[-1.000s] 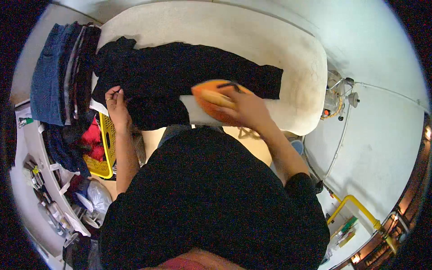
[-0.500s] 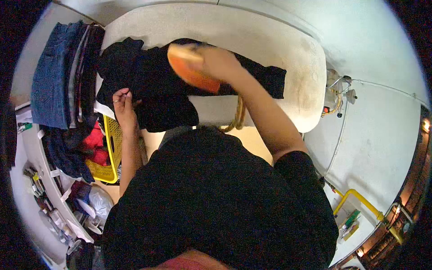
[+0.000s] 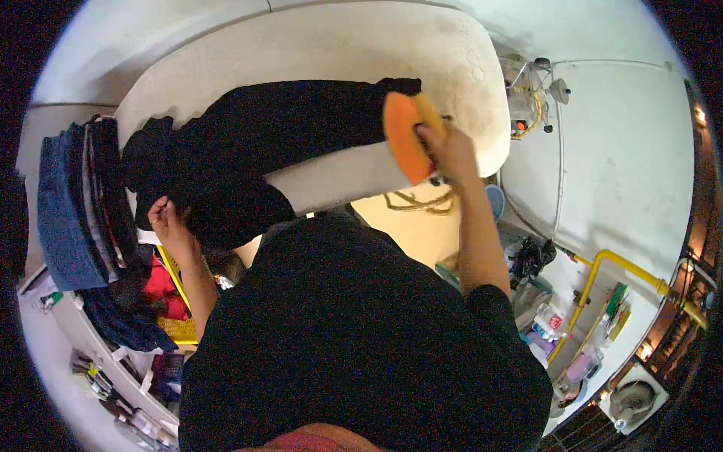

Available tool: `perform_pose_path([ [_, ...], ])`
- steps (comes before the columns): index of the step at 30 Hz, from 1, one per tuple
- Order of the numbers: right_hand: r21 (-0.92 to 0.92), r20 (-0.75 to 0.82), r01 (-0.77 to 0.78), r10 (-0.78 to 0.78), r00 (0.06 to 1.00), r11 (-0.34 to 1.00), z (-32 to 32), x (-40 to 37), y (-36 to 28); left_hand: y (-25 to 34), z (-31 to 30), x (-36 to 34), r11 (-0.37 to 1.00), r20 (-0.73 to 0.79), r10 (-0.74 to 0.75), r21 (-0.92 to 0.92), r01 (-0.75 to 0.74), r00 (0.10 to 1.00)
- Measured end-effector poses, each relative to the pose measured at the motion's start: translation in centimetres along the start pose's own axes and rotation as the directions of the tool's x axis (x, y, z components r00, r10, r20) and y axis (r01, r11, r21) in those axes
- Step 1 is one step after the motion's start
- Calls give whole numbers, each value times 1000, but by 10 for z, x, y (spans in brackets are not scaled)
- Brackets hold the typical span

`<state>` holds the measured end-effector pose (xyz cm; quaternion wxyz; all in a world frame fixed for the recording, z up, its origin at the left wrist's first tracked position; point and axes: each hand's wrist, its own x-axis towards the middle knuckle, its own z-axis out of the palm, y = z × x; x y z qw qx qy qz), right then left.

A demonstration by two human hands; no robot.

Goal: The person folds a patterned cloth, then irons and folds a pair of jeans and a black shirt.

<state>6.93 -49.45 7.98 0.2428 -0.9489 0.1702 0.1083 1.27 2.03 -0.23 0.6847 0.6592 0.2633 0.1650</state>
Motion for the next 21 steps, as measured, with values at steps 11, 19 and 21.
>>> perform_pose_path([
  [11, -101, -384, -170, 120, 916, 980, -72, 94, 159, 74, 76, 42, 976, 53, 201, -91, -196, 978],
  [19, 339, -213, 437, -385, 898, 833, -35, 127, 34, 332, 151, 7, 708, 609, 291, 382, -594, 738],
  [21, 383, -37, 467, -492, 870, 797, -43, 119, -6, 373, 152, -4, 652, 645, 228, 455, -606, 729],
])
